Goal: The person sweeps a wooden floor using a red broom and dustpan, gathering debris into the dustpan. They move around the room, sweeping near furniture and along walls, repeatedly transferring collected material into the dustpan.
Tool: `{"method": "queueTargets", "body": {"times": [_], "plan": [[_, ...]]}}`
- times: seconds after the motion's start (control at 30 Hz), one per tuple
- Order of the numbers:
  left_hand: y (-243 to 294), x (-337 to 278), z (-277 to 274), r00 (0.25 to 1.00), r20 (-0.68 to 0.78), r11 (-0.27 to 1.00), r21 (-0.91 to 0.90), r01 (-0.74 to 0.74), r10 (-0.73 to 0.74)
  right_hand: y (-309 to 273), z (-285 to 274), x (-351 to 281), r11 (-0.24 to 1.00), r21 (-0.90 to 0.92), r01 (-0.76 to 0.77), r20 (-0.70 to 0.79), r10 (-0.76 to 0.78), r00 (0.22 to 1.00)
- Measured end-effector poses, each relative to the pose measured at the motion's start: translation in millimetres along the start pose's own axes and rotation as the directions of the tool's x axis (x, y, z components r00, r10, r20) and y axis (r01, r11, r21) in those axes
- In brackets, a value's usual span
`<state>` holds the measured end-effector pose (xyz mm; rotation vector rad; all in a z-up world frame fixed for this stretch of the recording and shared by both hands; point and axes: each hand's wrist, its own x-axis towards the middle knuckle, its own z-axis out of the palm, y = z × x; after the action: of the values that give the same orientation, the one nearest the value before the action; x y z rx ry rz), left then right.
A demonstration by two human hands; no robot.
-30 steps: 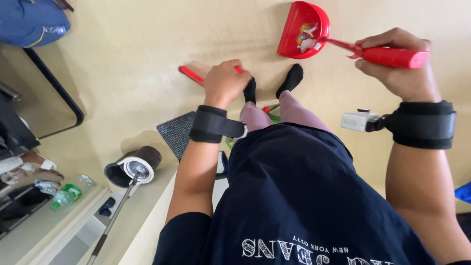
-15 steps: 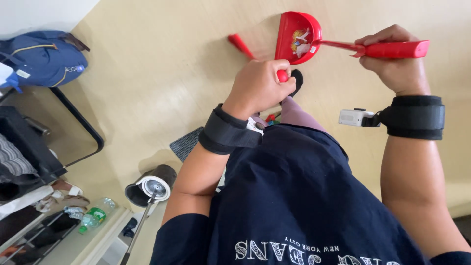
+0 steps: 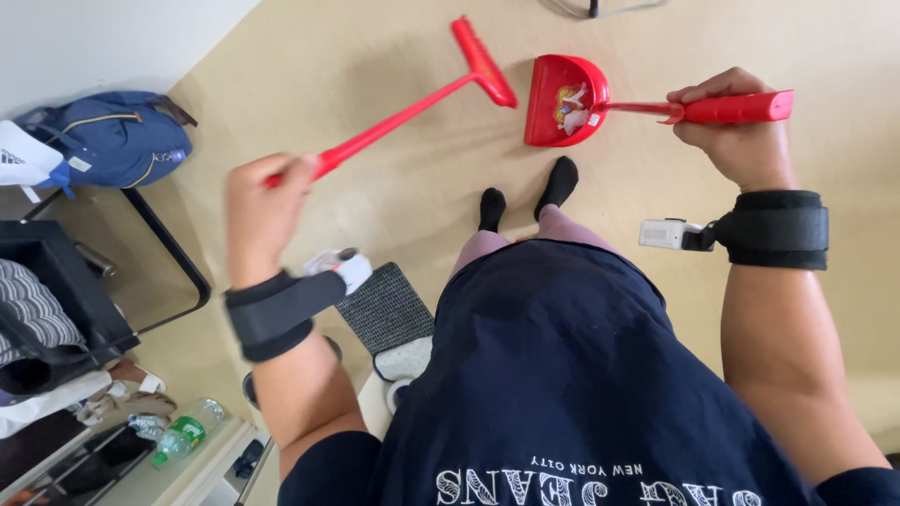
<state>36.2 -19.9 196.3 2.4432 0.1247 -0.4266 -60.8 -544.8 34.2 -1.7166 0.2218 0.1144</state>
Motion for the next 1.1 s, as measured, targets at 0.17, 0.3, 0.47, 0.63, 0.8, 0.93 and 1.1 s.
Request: {"method": "queueTargets", "body": {"times": [0.17, 0.3, 0.47, 0.63, 0.8, 0.93, 1.1], "plan": [[-22.0, -12.9, -22.0, 0.979, -0.188, 0.996, 0.020, 0.088, -0.083, -0.1, -21.5, -13.7, 0.997, -0.072, 0.006, -0.077, -0.011, 0.997], [-41.6, 12.9, 19.1, 0.936, -0.307, 0.963, 0.251, -0.097, 0.174, -4.1, -35.7, -21.6, 0.965, -0.260, -0.045, -0.211, -0.011, 0.978], [-21.4, 48.9, 104.6, 0.962, -0.189, 0.926, 0.356, -0.122, 0.199, 2.8, -46.8, -32.3, 0.993, -0.110, -0.036, -0.205, 0.013, 0.979], [41.5, 33.1, 166.9, 0.950, 0.088, 0.876, 0.370, -0.310, 0.299, 15.4, -59.6, -39.4, 0.991, -0.121, -0.055, -0.254, 0.022, 0.967], [112.2, -1.4, 180.9, 0.787, 0.468, 0.774, 0.285, -0.566, 0.403, 14.7, -53.9, -38.2, 0.996, -0.083, -0.037, -0.237, 0.016, 0.971], [117.0, 9.7, 160.0, 0.732, 0.525, 0.752, 0.237, -0.615, 0.433, 9.8, -48.3, -35.8, 1.000, -0.029, -0.012, -0.243, 0.004, 0.970], [100.7, 23.9, 100.3, 0.840, 0.370, 0.860, 0.169, -0.482, 0.398, 5.8, -48.7, -34.9, 0.997, -0.057, -0.061, -0.257, 0.044, 0.965]]}}
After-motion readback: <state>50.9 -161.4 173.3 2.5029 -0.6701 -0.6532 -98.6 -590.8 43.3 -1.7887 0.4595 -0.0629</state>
